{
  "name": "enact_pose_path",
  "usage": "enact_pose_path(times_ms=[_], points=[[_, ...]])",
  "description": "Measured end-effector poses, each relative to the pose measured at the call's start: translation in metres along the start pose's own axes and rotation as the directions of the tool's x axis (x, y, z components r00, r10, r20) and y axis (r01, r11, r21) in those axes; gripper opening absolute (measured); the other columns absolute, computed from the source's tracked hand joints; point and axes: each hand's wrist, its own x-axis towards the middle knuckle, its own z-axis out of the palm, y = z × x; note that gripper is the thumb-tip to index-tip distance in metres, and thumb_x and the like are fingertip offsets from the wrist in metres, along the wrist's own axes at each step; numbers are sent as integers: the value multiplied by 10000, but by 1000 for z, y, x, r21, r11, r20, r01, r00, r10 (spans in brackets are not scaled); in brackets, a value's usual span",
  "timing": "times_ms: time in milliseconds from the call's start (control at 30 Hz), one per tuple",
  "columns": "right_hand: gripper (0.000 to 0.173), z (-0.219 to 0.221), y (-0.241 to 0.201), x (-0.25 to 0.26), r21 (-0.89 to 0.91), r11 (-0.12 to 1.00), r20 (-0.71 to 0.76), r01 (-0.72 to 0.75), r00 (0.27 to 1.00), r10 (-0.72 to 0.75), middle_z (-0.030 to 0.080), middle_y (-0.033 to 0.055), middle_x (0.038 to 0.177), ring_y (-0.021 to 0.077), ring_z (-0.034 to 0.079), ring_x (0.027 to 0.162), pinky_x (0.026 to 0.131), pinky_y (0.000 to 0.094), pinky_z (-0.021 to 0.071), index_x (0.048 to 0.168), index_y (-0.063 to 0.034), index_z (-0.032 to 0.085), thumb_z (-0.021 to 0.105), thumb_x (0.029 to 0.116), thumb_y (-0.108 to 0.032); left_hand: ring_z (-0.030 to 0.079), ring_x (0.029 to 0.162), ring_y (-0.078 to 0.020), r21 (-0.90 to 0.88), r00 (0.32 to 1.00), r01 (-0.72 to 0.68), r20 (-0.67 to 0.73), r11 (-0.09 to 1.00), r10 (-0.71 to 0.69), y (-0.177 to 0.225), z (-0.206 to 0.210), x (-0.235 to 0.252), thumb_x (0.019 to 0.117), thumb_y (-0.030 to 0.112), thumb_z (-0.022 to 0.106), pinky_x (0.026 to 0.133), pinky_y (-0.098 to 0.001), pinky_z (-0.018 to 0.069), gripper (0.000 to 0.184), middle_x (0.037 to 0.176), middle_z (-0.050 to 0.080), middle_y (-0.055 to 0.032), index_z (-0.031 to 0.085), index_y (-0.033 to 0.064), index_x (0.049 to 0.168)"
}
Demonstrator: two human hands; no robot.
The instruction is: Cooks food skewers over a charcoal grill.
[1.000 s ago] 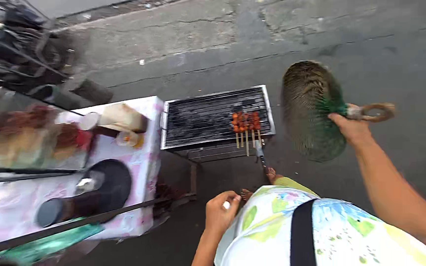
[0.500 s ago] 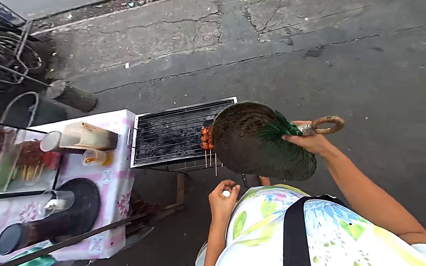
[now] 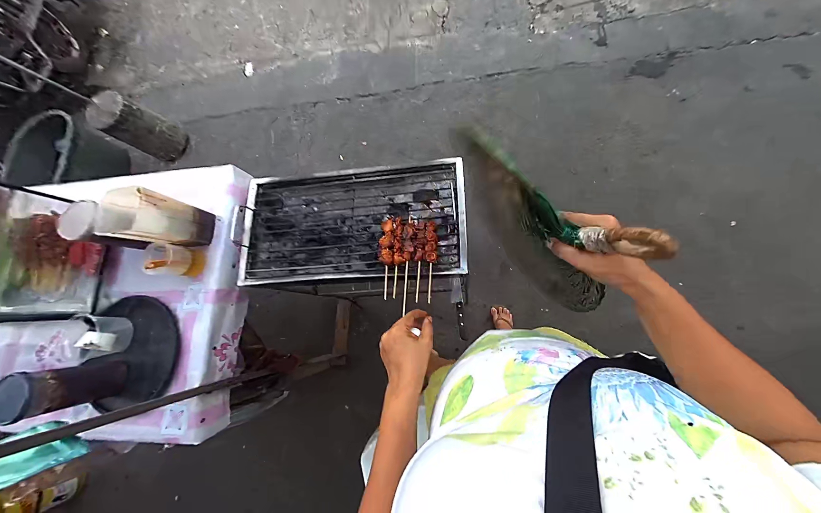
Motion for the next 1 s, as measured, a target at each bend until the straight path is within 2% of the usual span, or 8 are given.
enact_pose_path(times_ms=[100,200,367,500,633,767,867,1000], points=[[246,-6,5,4,83,996,-32,-18,999,21,723,15,979,7,664,866,827,230,573,1132,-33,700,692,892,-87,721,792,-173,-77,998,10,-65,997,-15,-7,6,-1,959,213,662,771,-422,581,207,874,759,-59,778,78,1065],[364,-2,8,3,-90,996,-152,-7,988,-7,728,161,1077,197,708,920,845,420,589,1271,9,667,657,919,-80,714,754,-131,-139,993,24,-110,990,-39,-10,16,-6,939,198,685,744,-392,582,171,831,757,-38,789,81,1009],[215,-23,18,3,129,991,25,-36,999,33,726,-43,934,-3,668,848,812,234,587,1064,-84,722,729,864,-162,702,734,-114,-167,989,119,-62,979,-131,-20,27,-20,908,203,730,725,-389,575,135,809,747,-4,790,111,987],[333,-8,13,9,-123,992,-144,-31,990,13,718,159,981,175,686,862,804,413,573,1198,26,680,656,915,-148,690,707,-97,-224,975,217,3,950,-222,-38,32,-43,909,219,729,705,-362,578,149,803,742,7,786,111,994],[213,-25,16,17,107,993,53,-46,998,41,717,-72,903,-50,655,831,804,186,575,1031,-80,714,730,841,-177,665,647,-54,-323,976,206,-2,924,-219,-52,24,-66,921,250,675,638,-305,571,188,759,726,35,785,110,980],[389,-52,46,23,-277,958,66,-74,993,96,710,146,1079,203,683,952,875,446,557,1253,-35,664,664,888,-167,636,605,3,-393,986,167,39,904,-165,-54,7,-82,899,310,665,585,-229,548,220,712,703,85,789,134,948],[435,-45,60,14,-635,766,330,-104,860,390,624,341,1226,548,610,1132,901,742,473,1350,25,593,679,952,-126,639,627,-11,-366,991,119,100,923,-88,-42,4,-83,901,322,688,615,-253,558,227,715,699,80,794,142,990],[353,40,52,-15,-719,695,565,-19,567,600,649,284,1236,506,609,1176,896,704,502,1222,21,660,725,932,-168,749,941,-265,-68,980,-130,145,989,139,-12,26,-54,869,273,793,763,-509,615,432,1189,740,-89,731,112,1265]])
